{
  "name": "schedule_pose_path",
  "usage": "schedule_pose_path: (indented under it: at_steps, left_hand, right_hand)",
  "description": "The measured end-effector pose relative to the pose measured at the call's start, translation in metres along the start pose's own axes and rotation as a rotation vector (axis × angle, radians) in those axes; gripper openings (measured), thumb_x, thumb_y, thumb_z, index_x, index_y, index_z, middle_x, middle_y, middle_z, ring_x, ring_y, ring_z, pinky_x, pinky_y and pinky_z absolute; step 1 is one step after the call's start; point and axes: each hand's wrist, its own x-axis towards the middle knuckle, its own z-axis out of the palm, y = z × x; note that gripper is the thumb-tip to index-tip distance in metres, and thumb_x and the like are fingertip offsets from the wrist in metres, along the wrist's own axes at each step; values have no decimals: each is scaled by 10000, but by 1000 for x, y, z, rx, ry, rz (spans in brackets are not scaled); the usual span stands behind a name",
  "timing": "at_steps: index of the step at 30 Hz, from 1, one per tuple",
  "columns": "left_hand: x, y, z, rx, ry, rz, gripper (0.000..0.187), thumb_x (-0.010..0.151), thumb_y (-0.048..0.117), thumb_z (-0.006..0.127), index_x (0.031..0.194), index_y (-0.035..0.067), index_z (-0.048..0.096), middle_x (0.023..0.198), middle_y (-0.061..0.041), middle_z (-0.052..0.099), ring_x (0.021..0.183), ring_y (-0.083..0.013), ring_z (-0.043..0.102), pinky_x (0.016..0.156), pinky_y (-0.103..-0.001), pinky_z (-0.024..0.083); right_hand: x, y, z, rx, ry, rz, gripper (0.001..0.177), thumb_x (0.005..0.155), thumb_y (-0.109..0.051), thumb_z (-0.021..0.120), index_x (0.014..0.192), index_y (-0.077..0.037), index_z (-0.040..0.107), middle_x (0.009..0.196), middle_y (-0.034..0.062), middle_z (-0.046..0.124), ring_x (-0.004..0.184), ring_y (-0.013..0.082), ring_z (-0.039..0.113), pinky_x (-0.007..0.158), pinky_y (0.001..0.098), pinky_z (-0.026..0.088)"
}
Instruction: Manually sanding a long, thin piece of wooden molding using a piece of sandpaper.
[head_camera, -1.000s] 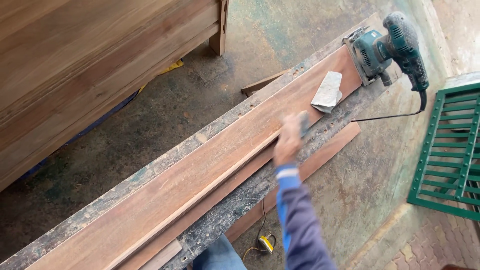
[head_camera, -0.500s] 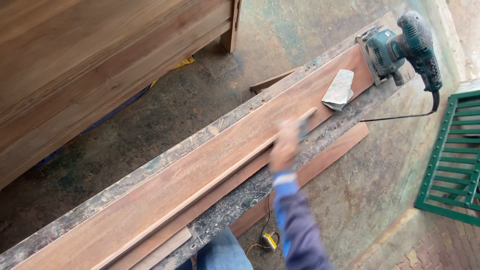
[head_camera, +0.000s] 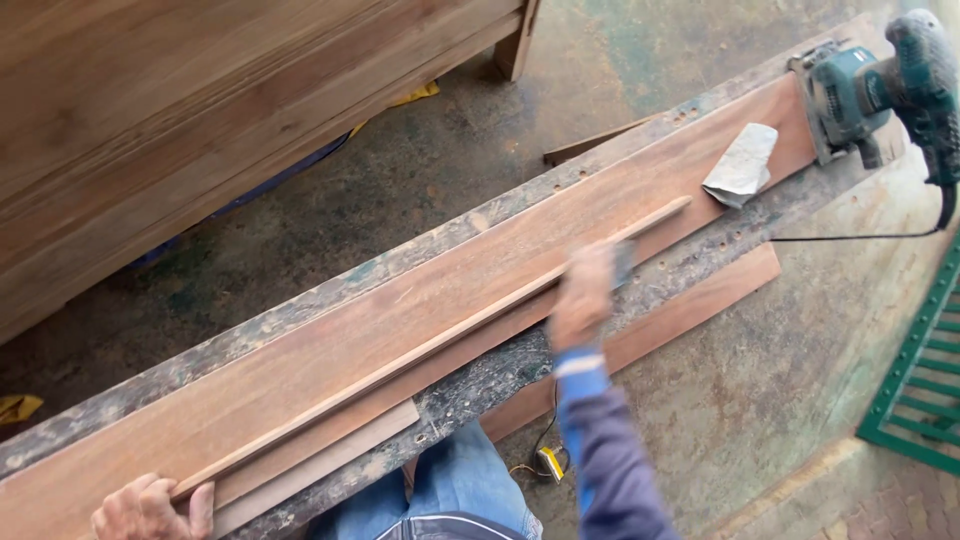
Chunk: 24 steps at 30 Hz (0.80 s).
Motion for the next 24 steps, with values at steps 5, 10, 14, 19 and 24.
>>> schedule_pose_path:
  at_steps: [5,10,14,19,24]
  left_hand:
    - [32,16,6,-12,27,9,513,764,382,840,1082,109,545,1104,-85,633,994,-339,589,862,-479,411]
    - [38,26,0,17,31,-11,509,789,424,833,1081,152,516,1119,-79,620,1014,-338,582,854,-481,399]
    - [43,30,-7,10,-2,2,523,782,423,836,1087,149,511,1100,-86,605,1016,-349,574,902,-499,401]
    - [52,35,-11,-45,48,73,531,735,401,866,1037,146,511,1041,-89,603,987,-350,563,893,-530,390]
    - [63,42,-28,-104,86,86,507,724,400,888,980,144,533,1017,-86,600,953,-322,566,855,-501,395]
  right_hand:
    - [-85,-161,25,380,-241,-217,160,1018,-33,524,1005,-80,676,1243,157,721,1335,328,626,1230,531,405]
    - [-20,-9,-5,79,-213,-248,165,1052,-8,505,1040,-8,670,1145,206,692,1144,347,663,1104,458,527]
    - [-6,-10,-12,-127,-136,-179,252,1112,-54,471,1244,21,672,1348,241,656,1302,427,597,1170,518,427]
    - [-130,-203,61,262,-384,-264,287,1019,-105,585,1266,-15,700,1358,183,663,1360,341,580,1219,539,367]
    - [-97,-161,41,312,-479,-450,193,1005,-97,627,1183,-47,684,1343,159,673,1351,334,588,1197,518,412]
